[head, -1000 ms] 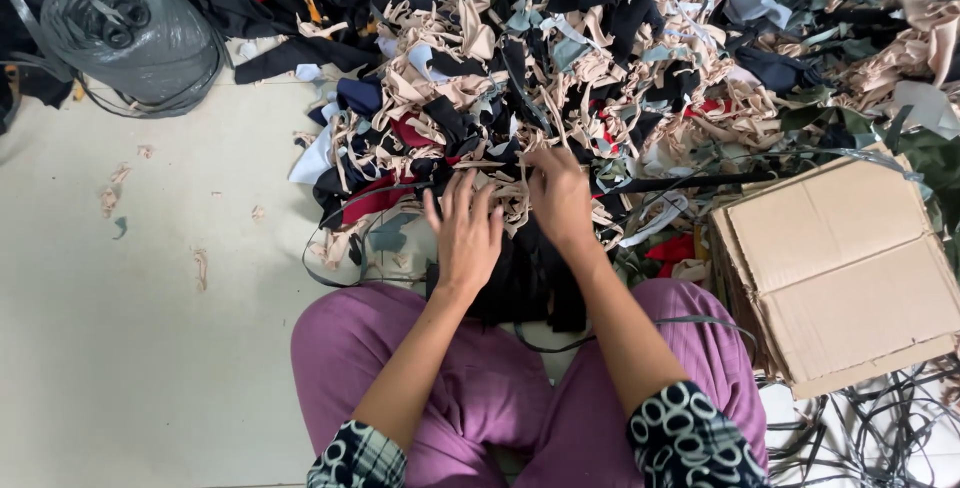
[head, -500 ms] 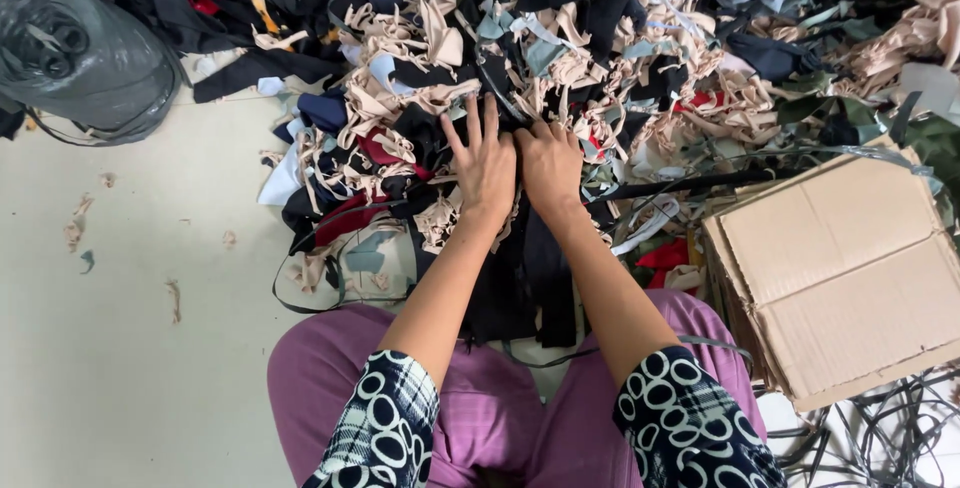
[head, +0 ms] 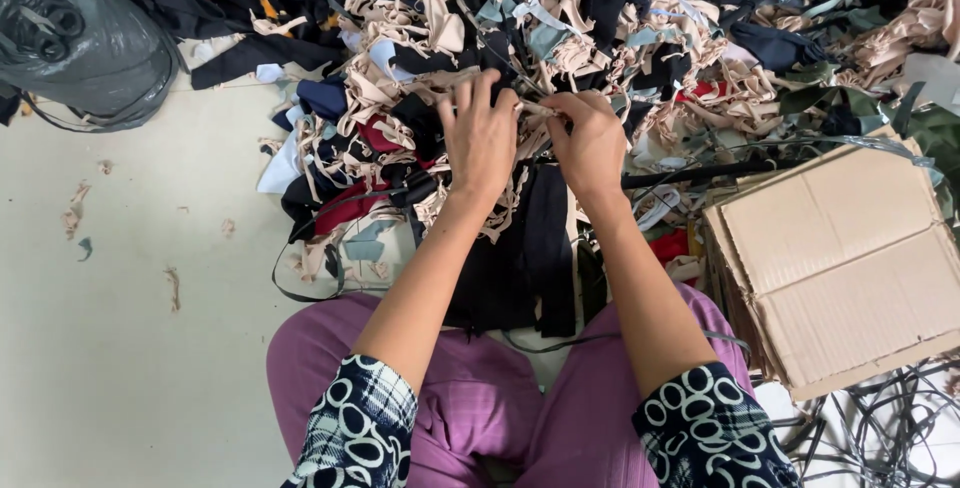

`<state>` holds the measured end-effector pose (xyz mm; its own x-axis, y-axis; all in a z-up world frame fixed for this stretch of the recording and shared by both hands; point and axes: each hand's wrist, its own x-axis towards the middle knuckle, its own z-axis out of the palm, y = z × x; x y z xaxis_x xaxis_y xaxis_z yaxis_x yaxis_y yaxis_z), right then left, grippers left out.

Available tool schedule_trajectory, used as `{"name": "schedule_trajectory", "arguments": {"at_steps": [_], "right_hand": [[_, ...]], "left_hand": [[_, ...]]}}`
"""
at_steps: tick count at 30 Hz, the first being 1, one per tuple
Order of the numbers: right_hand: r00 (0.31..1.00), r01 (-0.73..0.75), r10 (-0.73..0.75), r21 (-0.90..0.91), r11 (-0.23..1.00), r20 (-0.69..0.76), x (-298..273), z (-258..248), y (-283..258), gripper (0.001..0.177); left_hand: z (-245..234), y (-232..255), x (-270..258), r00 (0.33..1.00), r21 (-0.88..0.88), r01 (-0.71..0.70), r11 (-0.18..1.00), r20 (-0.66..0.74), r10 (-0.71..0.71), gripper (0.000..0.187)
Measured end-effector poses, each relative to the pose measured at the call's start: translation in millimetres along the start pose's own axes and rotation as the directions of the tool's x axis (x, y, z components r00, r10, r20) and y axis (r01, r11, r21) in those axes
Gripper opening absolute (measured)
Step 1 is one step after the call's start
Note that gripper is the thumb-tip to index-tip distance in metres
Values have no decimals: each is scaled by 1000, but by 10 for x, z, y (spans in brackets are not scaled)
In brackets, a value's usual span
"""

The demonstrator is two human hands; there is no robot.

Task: Sorting through a pile of fabric scraps and stacking selected pieces on a cardboard sheet

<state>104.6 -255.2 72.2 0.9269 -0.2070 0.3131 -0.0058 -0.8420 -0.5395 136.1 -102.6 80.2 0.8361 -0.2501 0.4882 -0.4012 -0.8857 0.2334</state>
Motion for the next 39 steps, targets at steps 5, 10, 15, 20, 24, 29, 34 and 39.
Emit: {"name": "schedule_trajectory", "arguments": {"at_steps": [5,10,15,20,24,29,34,39], "right_hand": [[978,192,-181,101,976,-108,99,-179,-131,31],[947,298,-274,140,944,-170,230,-310,-231,29],[898,434,-395,243,868,-192,216,-858,-709,15],[873,478,-425,246,843,-241,38,-1233,-1015,19],[923,377,-336,267,887,-189,-387,-1087,-931,26],[974,190,-220,352,916,47,-1072,-897,-1187,26],[945,111,-210,358,927,252,-1557,-302,-1033,32],[882,293,-205,-155,943,424,-2065,-114,-897,57]], "left_hand": [[70,39,-58,995,-176,38,984,95,-22,28],[-384,235,47,994,-422,98,901,85,-68,46],[-348,177,201,994,-562,-25,827,-100,-39,15],[-1154,272,178,987,-625,-106,774,-160,6,11],[-1506,310,-316,983,-629,-24,777,-157,-97,12],[-1545,103,-1160,985,-545,152,824,19,-169,11],[-1246,-202,-1797,927,-423,356,834,271,-258,17],[-1355,-112,-2114,899,-75,206,976,409,-158,54]]}}
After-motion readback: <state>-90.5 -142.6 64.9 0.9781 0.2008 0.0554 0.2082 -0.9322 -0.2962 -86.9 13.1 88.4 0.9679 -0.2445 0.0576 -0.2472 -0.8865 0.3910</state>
